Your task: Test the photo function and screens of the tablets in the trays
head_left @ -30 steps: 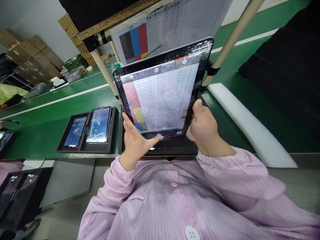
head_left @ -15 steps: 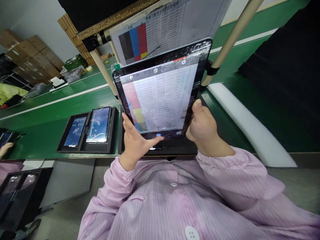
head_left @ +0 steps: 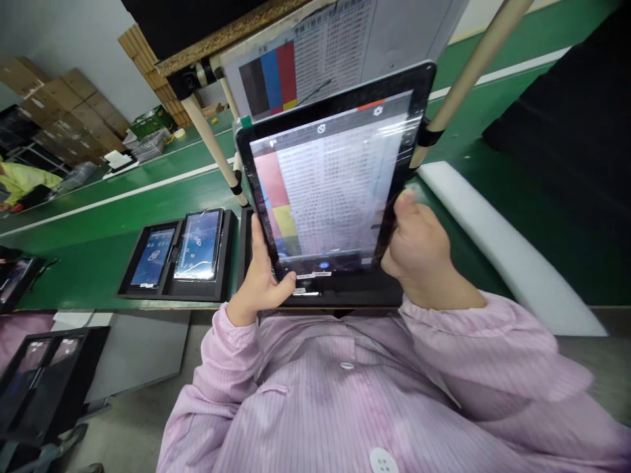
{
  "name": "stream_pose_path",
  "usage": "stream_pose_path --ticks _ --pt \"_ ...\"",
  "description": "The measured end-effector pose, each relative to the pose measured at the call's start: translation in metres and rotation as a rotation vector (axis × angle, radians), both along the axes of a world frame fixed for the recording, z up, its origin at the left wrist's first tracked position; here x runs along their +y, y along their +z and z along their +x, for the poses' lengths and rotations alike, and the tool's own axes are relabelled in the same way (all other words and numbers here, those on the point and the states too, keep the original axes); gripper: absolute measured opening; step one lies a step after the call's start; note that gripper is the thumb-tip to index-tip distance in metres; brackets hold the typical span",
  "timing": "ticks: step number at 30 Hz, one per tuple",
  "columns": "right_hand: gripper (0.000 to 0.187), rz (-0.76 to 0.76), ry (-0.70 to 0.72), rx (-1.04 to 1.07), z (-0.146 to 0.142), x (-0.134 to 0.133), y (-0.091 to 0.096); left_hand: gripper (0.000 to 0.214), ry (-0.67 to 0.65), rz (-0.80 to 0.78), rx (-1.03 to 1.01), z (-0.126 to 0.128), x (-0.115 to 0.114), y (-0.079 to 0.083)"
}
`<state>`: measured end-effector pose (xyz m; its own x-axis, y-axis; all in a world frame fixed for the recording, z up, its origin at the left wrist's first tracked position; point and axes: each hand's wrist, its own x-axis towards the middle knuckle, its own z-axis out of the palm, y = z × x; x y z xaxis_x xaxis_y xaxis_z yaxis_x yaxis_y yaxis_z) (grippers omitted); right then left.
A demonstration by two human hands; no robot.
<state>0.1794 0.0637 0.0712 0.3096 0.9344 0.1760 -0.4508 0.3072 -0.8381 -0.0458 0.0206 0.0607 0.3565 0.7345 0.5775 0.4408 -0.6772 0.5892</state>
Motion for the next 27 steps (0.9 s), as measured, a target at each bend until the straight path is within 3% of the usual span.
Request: stream_pose_path --ticks 3,8,13,16,21,24,27 --pt "0.056 0.008 -0.037 -0.007 0.004 0.003 -0.001 0.106 -0.103 -0.138 0.072 -0.008 0.003 0.006" --pt "0.061 -0.013 -0.055 -0.004 0.008 0.005 -0.001 0.118 0.027 -0.192 0.166 -0.008 0.007 0.002" --pt "0.064 -0.034 -0.005 0.01 0.01 0.006 -0.003 0.129 -0.106 -0.296 0.066 -0.006 0.007 0.003" --pt "0.061 -0.039 -0.025 -0.016 0.011 0.005 -0.004 0.131 -0.114 -0.346 0.024 -0.004 0.007 0.004" --pt "0.061 -0.078 -0.046 0.009 0.014 0.006 -0.007 0.123 -0.098 -0.286 0.092 -0.002 0.013 -0.002" --pt "0.065 -0.115 -0.02 0.032 0.017 0.008 -0.013 0.115 -0.111 -0.277 -0.008 0.001 0.017 -0.009" --pt "0.07 -0.161 -0.007 0.019 0.018 0.012 -0.02 0.114 -0.072 -0.349 -0.242 0.01 0.024 -0.016"
